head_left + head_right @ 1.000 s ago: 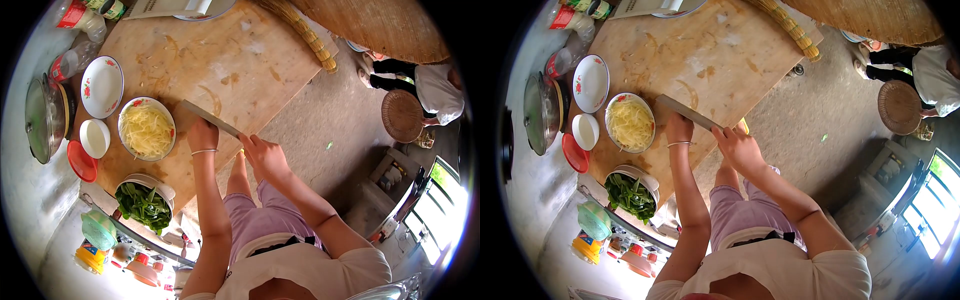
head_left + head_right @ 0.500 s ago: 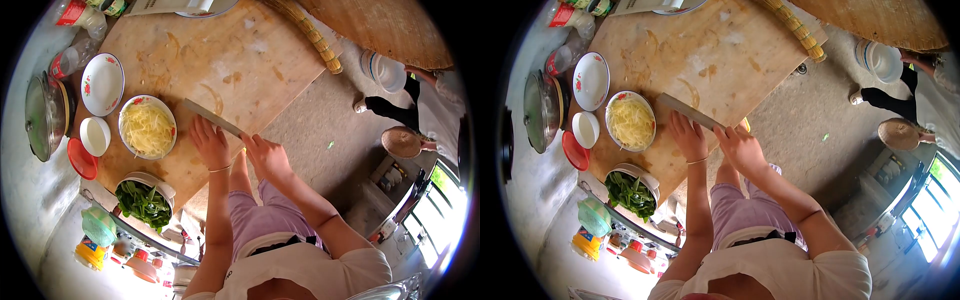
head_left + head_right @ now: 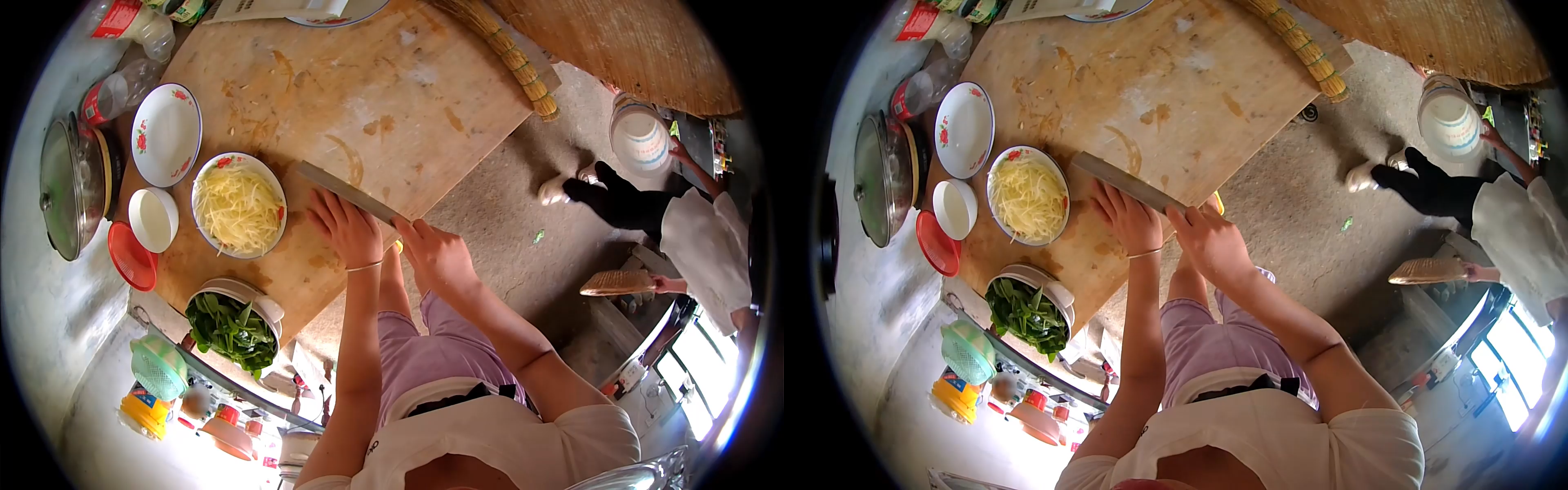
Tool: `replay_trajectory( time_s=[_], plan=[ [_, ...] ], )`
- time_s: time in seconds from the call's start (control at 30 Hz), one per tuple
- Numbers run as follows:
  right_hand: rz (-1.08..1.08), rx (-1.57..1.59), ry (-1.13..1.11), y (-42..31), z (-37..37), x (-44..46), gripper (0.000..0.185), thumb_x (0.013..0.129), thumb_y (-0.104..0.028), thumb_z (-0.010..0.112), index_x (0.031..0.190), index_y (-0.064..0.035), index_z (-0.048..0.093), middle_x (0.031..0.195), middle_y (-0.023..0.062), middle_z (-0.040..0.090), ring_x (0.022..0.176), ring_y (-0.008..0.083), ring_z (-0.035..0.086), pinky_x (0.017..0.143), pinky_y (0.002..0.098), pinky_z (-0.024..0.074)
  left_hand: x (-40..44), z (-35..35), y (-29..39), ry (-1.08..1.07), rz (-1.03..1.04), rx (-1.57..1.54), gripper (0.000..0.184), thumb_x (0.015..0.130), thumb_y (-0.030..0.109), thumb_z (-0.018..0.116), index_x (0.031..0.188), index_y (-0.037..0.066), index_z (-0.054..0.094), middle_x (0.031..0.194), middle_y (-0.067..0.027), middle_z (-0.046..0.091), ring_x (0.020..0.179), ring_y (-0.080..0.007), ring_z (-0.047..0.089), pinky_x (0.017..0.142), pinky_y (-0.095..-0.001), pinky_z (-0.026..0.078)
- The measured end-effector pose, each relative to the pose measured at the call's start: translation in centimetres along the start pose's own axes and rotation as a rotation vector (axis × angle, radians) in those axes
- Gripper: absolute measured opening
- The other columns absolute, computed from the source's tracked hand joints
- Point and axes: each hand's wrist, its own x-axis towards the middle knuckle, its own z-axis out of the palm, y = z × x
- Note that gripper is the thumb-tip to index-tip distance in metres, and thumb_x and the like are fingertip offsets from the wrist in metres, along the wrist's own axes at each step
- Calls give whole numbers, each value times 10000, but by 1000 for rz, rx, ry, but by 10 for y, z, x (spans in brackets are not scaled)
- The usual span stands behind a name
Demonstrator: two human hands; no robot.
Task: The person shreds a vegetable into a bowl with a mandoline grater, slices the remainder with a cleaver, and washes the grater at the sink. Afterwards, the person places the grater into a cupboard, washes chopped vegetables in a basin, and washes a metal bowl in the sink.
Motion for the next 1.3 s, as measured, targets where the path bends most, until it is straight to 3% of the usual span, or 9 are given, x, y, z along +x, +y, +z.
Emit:
replay_trajectory(
  time_s=[0.37,0.43,0.47,0.6,0.77,0.83,0.87,0.93,1.3],
  plan=[
    [-28,-46,36,2,1,2,372,795,-116,658,1149,-68,554,784,53,588,636,211,629,528,314,510,0,3,2,12,-27,-28,459,964,267,396,1309,-31,452,1449,-201,364,1375,-426,261,1122,-582,139],
    [1,-139,-54,1,-1,4,368,760,-87,639,1110,-69,528,827,57,583,827,219,636,539,292,548,2,-1,5,8,-30,-38,463,961,271,399,1309,-30,453,1449,-198,365,1377,-423,260,1123,-581,137],
    [1,-139,-54,1,-1,4,368,760,-87,639,1110,-69,528,827,57,583,827,219,636,539,292,548,3,-3,5,6,-33,-49,466,958,274,403,1308,-30,455,1448,-195,367,1378,-421,258,1125,-580,135],
    [3,-110,-78,3,-2,7,315,770,-109,638,1063,-78,527,807,45,590,785,196,644,517,293,538,0,4,0,-11,-28,-30,527,926,288,433,1360,-10,399,1463,-206,338,1392,-410,233,1127,-575,124],
    [-2,-94,-34,3,-7,13,229,764,-119,645,956,-84,524,745,27,567,720,173,638,493,296,524,4,-2,3,-27,-28,-49,456,917,236,442,1279,-41,448,1429,-232,364,1381,-432,248,1118,-591,142],
    [-10,-34,-41,5,-5,14,224,831,-126,615,1033,-46,560,712,69,585,561,223,619,475,335,493,3,0,1,-35,-26,-47,442,932,245,434,1272,-37,460,1441,-233,353,1377,-440,249,1115,-600,140],
    [-9,-36,-44,5,-6,14,224,831,-126,615,1033,-46,560,712,69,585,561,223,619,475,335,493,2,1,0,-45,-24,-44,431,947,253,425,1266,-33,472,1453,-234,342,1374,-449,250,1112,-610,138],
    [-5,-58,-69,0,-13,17,165,754,-104,631,842,-99,491,713,24,548,692,171,631,488,297,521,3,1,1,-28,-20,-60,406,942,240,434,1246,-26,479,1453,-237,341,1371,-455,252,1109,-617,138],
    [67,-110,-180,-3,-13,29,132,752,-94,607,832,-91,502,672,29,555,604,189,629,472,302,514,3,0,0,-37,-26,-92,340,906,197,478,1172,-14,497,1444,-248,349,1355,-480,268,1092,-648,146]
  ],
)
